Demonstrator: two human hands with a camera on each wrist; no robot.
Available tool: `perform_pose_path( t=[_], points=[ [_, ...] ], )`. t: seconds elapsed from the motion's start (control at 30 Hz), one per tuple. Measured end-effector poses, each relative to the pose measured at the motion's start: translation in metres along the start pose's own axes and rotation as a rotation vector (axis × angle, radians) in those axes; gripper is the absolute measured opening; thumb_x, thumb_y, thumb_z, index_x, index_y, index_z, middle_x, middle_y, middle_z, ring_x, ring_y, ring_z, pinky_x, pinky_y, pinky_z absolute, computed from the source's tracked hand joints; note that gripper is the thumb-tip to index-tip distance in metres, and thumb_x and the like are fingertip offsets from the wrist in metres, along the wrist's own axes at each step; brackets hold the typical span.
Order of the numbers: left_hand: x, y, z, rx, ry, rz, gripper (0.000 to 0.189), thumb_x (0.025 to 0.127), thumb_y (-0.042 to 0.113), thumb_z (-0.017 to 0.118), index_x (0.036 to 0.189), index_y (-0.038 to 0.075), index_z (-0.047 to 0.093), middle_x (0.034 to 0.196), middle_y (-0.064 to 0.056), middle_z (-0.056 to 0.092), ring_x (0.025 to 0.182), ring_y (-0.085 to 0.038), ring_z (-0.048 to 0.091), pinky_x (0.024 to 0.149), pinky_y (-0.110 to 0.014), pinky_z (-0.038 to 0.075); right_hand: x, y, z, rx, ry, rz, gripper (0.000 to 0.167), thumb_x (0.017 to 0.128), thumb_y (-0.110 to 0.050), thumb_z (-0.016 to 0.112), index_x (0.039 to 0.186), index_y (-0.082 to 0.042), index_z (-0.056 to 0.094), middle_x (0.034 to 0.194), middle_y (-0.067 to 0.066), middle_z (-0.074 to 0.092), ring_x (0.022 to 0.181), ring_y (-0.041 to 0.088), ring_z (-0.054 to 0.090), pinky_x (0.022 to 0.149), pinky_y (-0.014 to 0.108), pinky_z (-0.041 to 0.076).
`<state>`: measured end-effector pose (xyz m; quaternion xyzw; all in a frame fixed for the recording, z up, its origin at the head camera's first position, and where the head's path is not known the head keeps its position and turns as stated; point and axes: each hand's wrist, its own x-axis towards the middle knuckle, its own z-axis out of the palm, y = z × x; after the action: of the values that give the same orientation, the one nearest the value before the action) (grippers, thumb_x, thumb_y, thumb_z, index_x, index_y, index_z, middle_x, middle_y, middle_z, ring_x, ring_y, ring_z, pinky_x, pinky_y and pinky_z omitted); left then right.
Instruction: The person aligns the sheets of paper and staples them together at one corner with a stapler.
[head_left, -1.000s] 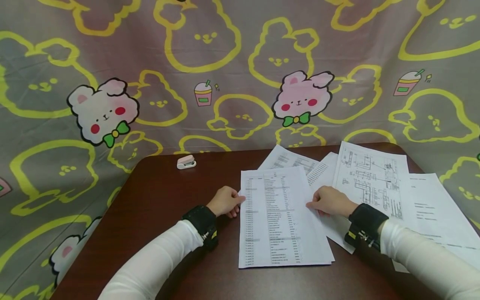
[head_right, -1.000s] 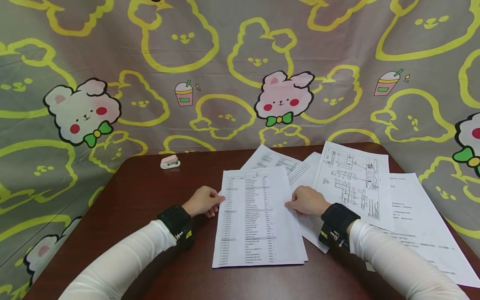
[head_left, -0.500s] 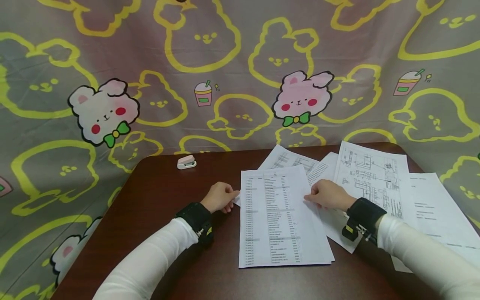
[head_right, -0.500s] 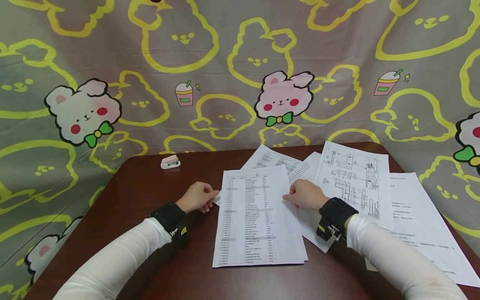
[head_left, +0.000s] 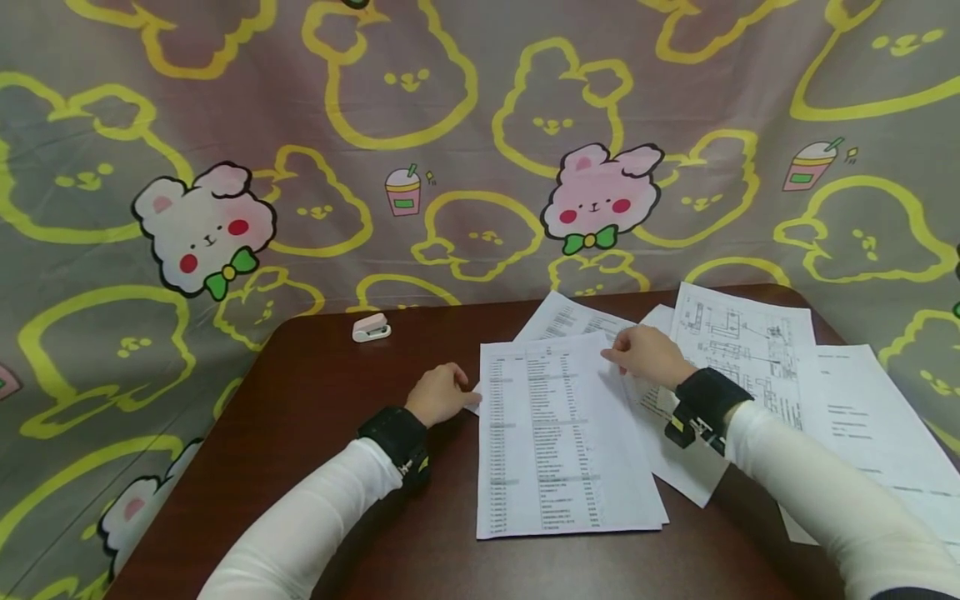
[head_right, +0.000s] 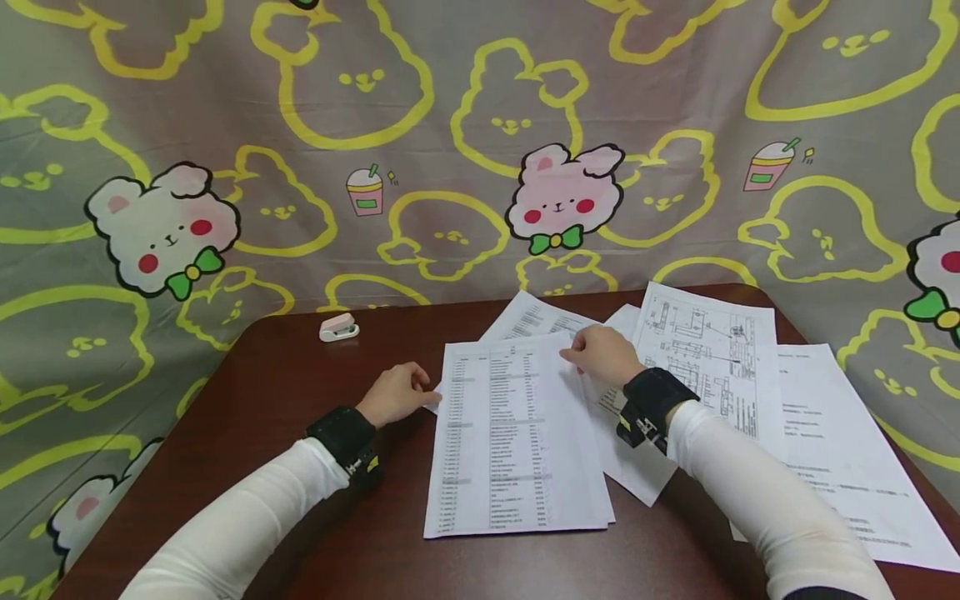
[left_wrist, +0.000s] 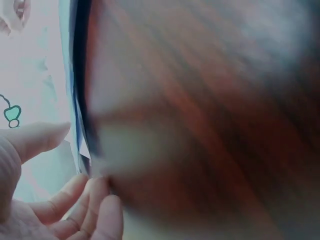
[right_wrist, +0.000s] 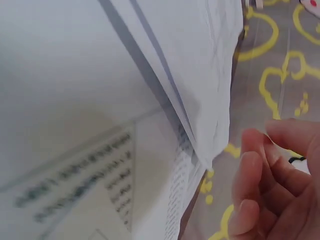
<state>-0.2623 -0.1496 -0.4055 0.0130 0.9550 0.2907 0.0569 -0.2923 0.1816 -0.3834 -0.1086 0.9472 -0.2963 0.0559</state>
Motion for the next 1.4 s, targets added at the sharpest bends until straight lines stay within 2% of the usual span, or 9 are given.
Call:
perform_pose_path(
  t=[0.17,0.33,0.57,0.7,0.9,1.03,1.17,1.27,1.4],
  points=[
    [0.001,0.002,-0.001,0.044,-0.019,0.007,0.037,0.085,0.023,0.075,0.110,0.001,0.061,0.094,-0.012,0.063,0.082,-0.027,0.057,0.075,-0.040,0.047,0.021,0.003,-0.003,0.050,0.105,-0.006,0.022,0.096,-0.023,0.063,0.100,-0.001,0.064,0.089,0.012,0.062,0.082,0.027,0.054,0.070,0.035,0.043],
    [0.004,0.003,-0.001,0.062,-0.037,0.001,0.036,0.084,0.021,0.076,0.110,0.001,0.062,0.096,-0.012,0.063,0.083,-0.027,0.057,0.077,-0.040,0.048,0.043,0.009,-0.002,0.102,0.120,0.020,0.026,0.097,-0.019,0.061,0.114,0.001,0.057,0.108,0.018,0.058,0.097,0.032,0.053,0.085,0.043,0.045],
    [0.006,0.004,0.002,0.073,-0.036,0.002,0.040,0.080,0.019,0.080,0.110,0.001,0.062,0.096,-0.012,0.063,0.082,-0.027,0.057,0.077,-0.040,0.049,0.066,0.024,0.000,0.006,0.138,0.026,0.044,0.095,-0.011,0.060,0.132,0.008,0.046,0.129,0.027,0.049,0.119,0.042,0.047,0.101,0.053,0.036],
    [0.005,0.008,0.004,0.103,-0.034,0.011,0.042,0.078,0.018,0.082,0.110,-0.001,0.062,0.097,-0.013,0.064,0.080,-0.027,0.058,0.075,-0.040,0.049,0.077,0.033,0.001,-0.050,0.104,0.086,0.053,0.094,-0.013,0.061,0.139,0.006,0.040,0.136,0.029,0.041,0.123,0.043,0.044,0.103,0.055,0.034],
    [0.006,0.010,0.002,0.154,-0.056,0.015,0.044,0.077,0.020,0.083,0.109,-0.002,0.063,0.094,-0.012,0.064,0.077,-0.026,0.057,0.069,-0.038,0.049,0.089,0.037,0.001,-0.069,0.029,0.153,0.061,0.091,-0.014,0.065,0.143,0.004,0.037,0.140,0.030,0.037,0.124,0.044,0.042,0.104,0.058,0.031],
    [0.005,0.013,-0.003,0.206,-0.086,0.020,0.039,0.078,0.022,0.081,0.103,-0.002,0.065,0.080,-0.010,0.060,0.070,-0.025,0.056,0.060,-0.035,0.046,0.095,0.037,0.001,-0.091,-0.019,0.159,0.064,0.090,-0.014,0.066,0.144,0.004,0.036,0.141,0.031,0.037,0.126,0.046,0.040,0.104,0.059,0.029],
    [0.004,0.019,-0.009,0.264,-0.119,0.032,0.037,0.078,0.023,0.080,0.100,-0.002,0.064,0.073,-0.009,0.056,0.066,-0.024,0.055,0.057,-0.033,0.042,0.098,0.039,0.001,-0.113,-0.048,0.157,0.067,0.090,-0.016,0.066,0.146,0.003,0.034,0.142,0.032,0.036,0.127,0.047,0.039,0.104,0.060,0.030],
    [0.006,0.022,-0.011,0.292,-0.151,0.027,0.037,0.078,0.023,0.080,0.100,-0.002,0.064,0.072,-0.008,0.057,0.064,-0.023,0.056,0.055,-0.032,0.042,0.100,0.041,0.001,-0.127,-0.060,0.156,0.068,0.090,-0.018,0.066,0.146,0.003,0.034,0.142,0.032,0.036,0.128,0.048,0.037,0.103,0.061,0.029],
    [0.008,0.027,-0.011,0.279,-0.197,-0.005,0.038,0.079,0.021,0.080,0.104,-0.002,0.061,0.077,-0.010,0.059,0.063,-0.023,0.060,0.056,-0.031,0.046,0.102,0.044,0.002,-0.146,-0.061,0.153,0.069,0.089,-0.021,0.067,0.145,0.003,0.035,0.141,0.032,0.037,0.129,0.049,0.035,0.103,0.063,0.028]
  ],
)
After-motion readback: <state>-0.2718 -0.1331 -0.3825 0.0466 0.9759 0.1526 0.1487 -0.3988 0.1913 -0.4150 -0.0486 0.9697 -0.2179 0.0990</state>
